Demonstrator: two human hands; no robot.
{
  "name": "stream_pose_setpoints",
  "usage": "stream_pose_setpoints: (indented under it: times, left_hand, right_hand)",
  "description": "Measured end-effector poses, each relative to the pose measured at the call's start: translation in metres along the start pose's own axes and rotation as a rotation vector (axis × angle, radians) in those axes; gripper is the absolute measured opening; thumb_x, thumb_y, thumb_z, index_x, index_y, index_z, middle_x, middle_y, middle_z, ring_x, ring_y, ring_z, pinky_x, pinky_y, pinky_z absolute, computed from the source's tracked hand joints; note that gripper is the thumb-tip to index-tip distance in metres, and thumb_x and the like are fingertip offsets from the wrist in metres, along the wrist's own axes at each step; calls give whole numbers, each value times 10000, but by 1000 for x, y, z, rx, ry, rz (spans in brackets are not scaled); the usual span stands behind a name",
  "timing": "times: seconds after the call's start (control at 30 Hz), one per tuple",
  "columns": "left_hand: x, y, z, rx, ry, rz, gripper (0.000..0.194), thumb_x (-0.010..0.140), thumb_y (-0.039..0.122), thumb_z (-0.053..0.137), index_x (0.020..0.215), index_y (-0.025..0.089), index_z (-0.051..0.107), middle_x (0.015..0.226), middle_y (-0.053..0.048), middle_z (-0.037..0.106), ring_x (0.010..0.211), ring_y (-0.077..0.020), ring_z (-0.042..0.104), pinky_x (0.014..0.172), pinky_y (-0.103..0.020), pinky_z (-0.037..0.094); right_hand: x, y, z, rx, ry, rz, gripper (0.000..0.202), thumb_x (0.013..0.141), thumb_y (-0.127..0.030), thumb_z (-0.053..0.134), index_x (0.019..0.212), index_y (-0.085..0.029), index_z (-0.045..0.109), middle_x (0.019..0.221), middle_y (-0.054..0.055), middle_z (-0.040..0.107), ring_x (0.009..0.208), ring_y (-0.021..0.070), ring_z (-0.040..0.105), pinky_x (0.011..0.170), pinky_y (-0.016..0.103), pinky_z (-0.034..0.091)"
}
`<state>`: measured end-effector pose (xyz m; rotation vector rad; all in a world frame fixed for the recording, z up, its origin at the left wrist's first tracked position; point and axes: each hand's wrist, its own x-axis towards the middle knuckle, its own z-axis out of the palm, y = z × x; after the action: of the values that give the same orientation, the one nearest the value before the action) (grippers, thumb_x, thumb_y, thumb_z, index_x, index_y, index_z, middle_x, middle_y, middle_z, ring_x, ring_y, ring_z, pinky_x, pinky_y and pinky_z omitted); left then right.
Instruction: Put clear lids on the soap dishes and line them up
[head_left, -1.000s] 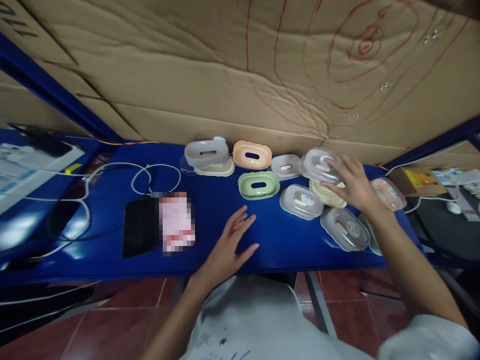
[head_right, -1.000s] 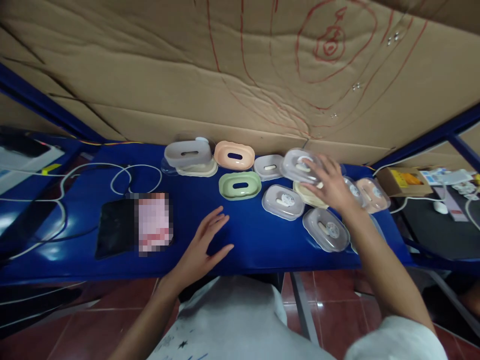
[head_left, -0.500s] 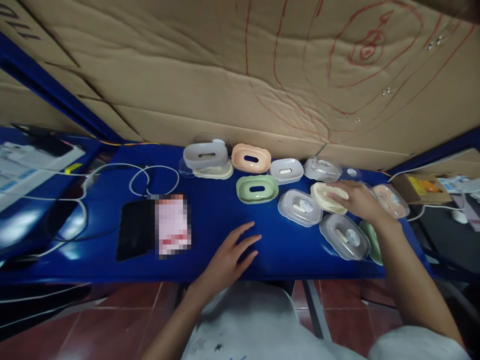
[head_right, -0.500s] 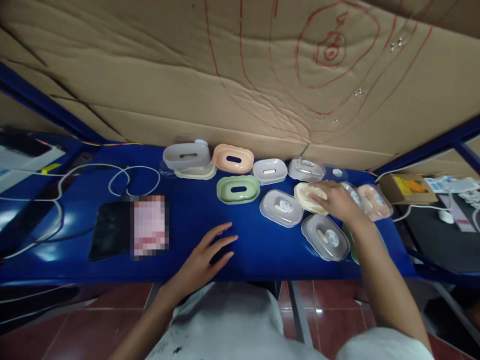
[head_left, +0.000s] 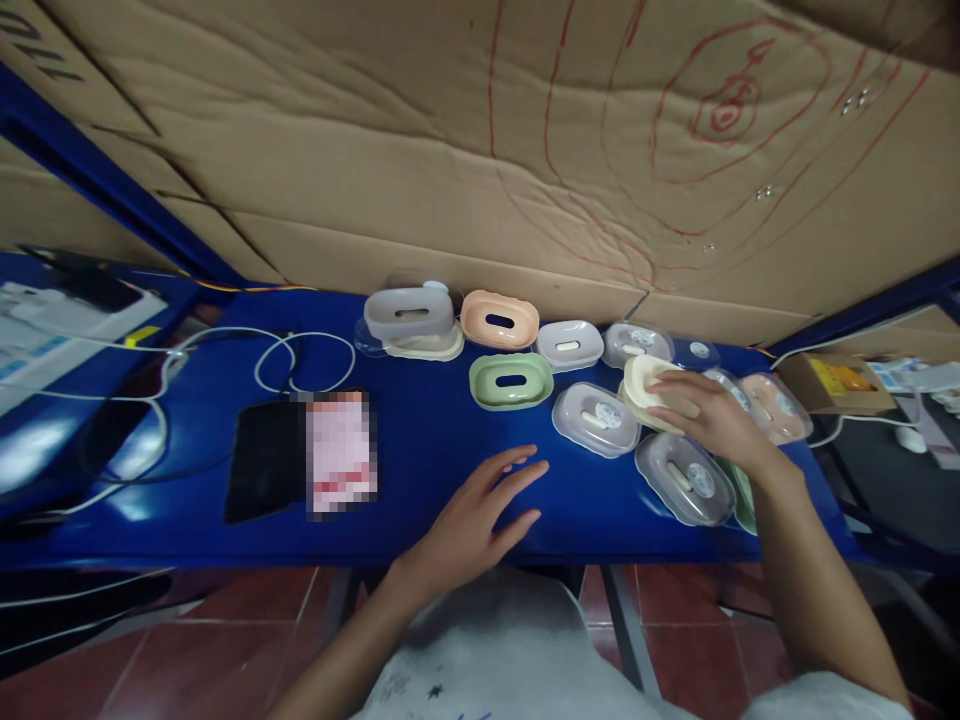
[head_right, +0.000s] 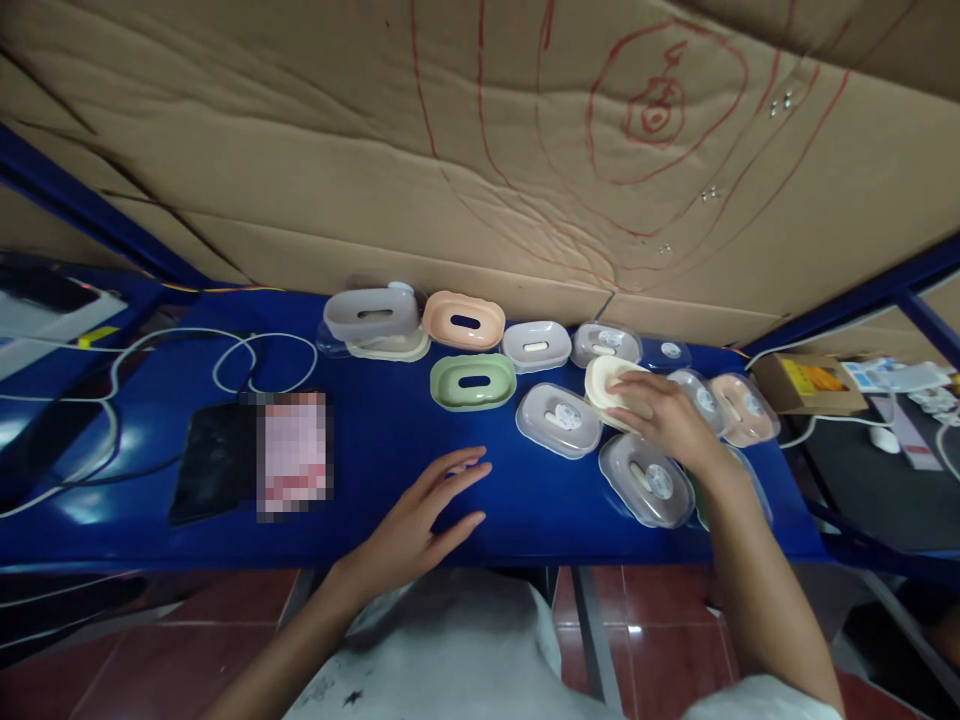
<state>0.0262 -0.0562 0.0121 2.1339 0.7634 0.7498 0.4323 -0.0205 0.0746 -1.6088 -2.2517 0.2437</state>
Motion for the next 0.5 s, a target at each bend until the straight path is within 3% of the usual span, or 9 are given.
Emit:
stream_pose_setpoints:
  times: [0.07,0.17,0.27,0.37,0.43,0.5]
  left_hand:
    - [2,4,2,-129,52,-27,723,1029,305,700,1647,382,333,1711,-112,379,1543,-313,464,1233,-564,489]
    - [9,7,10,-366,137,-66,910,940,381,820,1670,416,279,1785,-112,217,1558,-361,440,1193,-558,534]
    - [12,3,17,-500,185,-142,771,955,390,797,1621,411,409,1735,-105,328,1526,-365,488,1143,-522,581]
    - [3,-8,14,-522,262,-236,654,951,357,796,1541,374,516,1645,-108,462,1444,-340,585,1125,-491,595]
    - [-9,-17,7,-525,306,-313,667,928,351,818,1524,349,518,1609,-107,508,1405,-322,623,1128,-474,593]
    - [-24,-27,-3,-504,328,-403,671,934,363,805,1532,335,501,1576,-102,543,1371,-302,652,1126,-464,594]
  right_hand:
    - [-2,-41,0,-14,21,-68,280,1015,-419,694,1260,-288,733,1385,94,717,1323,315,669,1133,545,548]
    - [-4,-107,19,19,-33,-263,302,1016,-348,706,1315,-305,709,1423,75,704,1366,284,643,1152,524,544]
    - [-2,-140,37,105,-138,-413,405,1041,-368,666,1438,-296,638,1511,72,651,1427,258,600,1194,476,526]
    - [2,-115,32,96,-63,-261,423,1067,-397,607,1480,-306,607,1517,76,648,1415,272,610,1182,487,530]
    - [2,-73,22,12,5,-42,362,1083,-398,550,1412,-294,659,1412,84,715,1331,298,665,1156,524,533]
    - [-1,-28,15,-105,-93,157,373,1079,-437,514,1338,-249,706,1351,116,743,1264,339,698,1123,551,537]
